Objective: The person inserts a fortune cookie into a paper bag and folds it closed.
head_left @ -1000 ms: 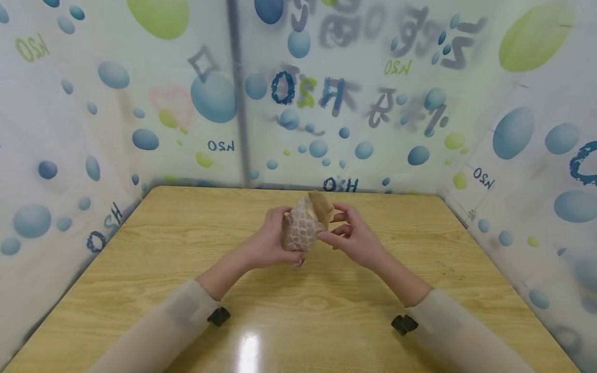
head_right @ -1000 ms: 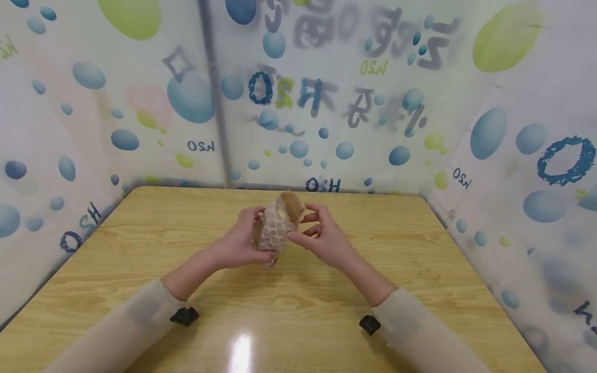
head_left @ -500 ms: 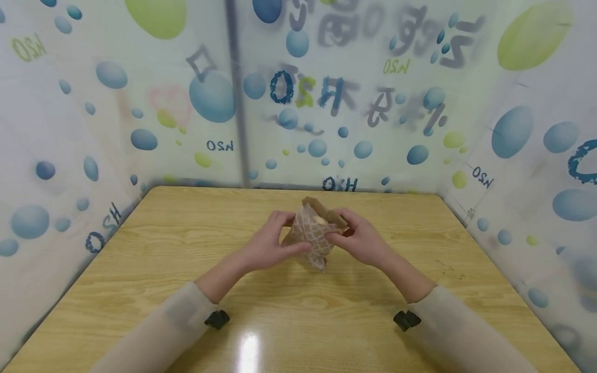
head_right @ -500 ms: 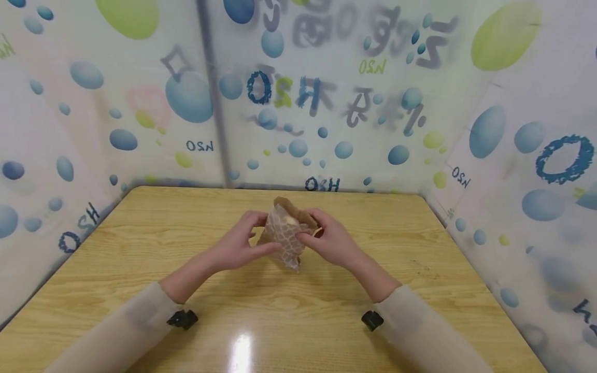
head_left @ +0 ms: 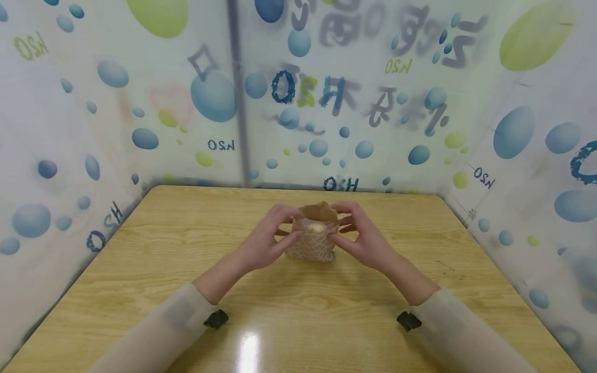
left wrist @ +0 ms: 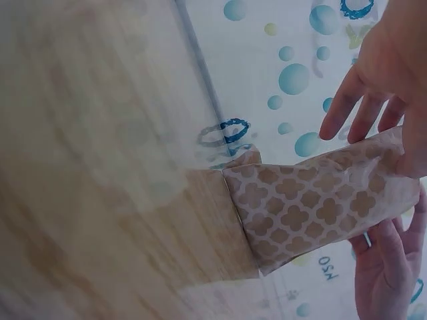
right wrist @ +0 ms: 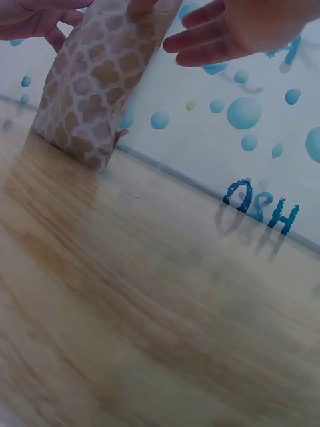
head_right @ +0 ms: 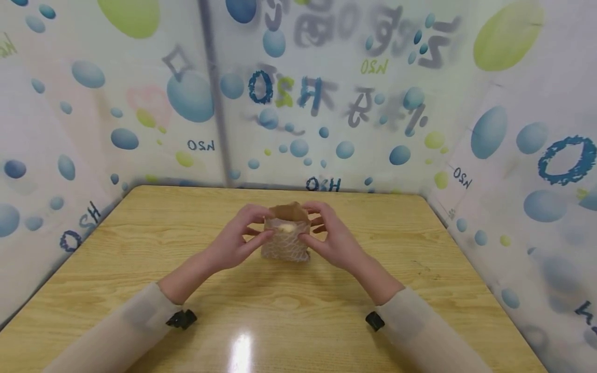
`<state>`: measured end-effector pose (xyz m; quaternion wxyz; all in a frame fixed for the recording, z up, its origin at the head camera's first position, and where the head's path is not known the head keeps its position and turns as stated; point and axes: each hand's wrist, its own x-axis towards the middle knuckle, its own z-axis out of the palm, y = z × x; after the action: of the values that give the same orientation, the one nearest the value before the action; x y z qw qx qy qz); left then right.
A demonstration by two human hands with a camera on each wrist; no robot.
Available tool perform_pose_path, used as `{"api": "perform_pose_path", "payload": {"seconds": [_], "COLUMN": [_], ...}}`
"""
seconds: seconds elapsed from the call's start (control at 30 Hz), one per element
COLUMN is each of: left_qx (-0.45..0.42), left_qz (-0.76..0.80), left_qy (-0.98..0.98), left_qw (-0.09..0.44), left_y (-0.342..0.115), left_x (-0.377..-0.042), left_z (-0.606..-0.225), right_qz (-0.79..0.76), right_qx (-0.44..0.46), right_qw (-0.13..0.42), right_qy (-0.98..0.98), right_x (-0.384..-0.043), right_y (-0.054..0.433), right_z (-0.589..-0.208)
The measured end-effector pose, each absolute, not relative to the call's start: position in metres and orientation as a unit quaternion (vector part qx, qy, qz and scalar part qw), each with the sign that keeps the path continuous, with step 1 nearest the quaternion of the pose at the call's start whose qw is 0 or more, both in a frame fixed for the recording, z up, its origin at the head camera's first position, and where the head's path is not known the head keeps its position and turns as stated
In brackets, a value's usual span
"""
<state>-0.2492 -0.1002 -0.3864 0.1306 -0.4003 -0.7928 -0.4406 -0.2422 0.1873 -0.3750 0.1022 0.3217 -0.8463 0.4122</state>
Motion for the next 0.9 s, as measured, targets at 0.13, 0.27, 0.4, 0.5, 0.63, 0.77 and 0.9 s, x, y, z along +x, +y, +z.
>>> {"api": "perform_pose_path", "payload": {"seconds": [0.13,0.27,0.4,0.5,0.63,0.77,0.9], "left_qx": [-0.407,-0.414,-0.42,-0.42,-0.411,-0.388,-0.355], "left_qz": [-0.419,-0.404,-0.396,-0.379,-0.391,-0.445,-0.497], "left_qy": [-0.799,-0.803,-0.803,-0.81,-0.809,-0.797,-0.784], "left_qw": [0.144,0.147,0.147,0.156,0.152,0.128,0.109], "left_y": [-0.1004,-0.1002,-0.1,-0.1004,-0.1005,-0.0983,-0.0945], "left_x": [-0.2485,-0.2492,-0.2514,-0.253,-0.2535,-0.2523,-0.2508], "left_z": [-0.3854,-0.3861,-0.3871,-0.3877,-0.3873,-0.3868,-0.3866], "right_qz": [0.369,0.339,0.312,0.299,0.301,0.341,0.419], "right_qx": [0.351,0.372,0.381,0.381,0.377,0.356,0.293], "right_qw": [0.14,0.149,0.156,0.152,0.152,0.15,0.114], "right_qy": [-0.849,-0.851,-0.856,-0.862,-0.863,-0.857,-0.852], "right_x": [-0.2404,-0.2402,-0.24,-0.2397,-0.2397,-0.2406,-0.2411], "right_y": [0.189,0.1887,0.189,0.1884,0.1867,0.1843,0.1808], "right_z": [-0.375,-0.3731,-0.3729,-0.3736,-0.3755,-0.3789,-0.3807]}}
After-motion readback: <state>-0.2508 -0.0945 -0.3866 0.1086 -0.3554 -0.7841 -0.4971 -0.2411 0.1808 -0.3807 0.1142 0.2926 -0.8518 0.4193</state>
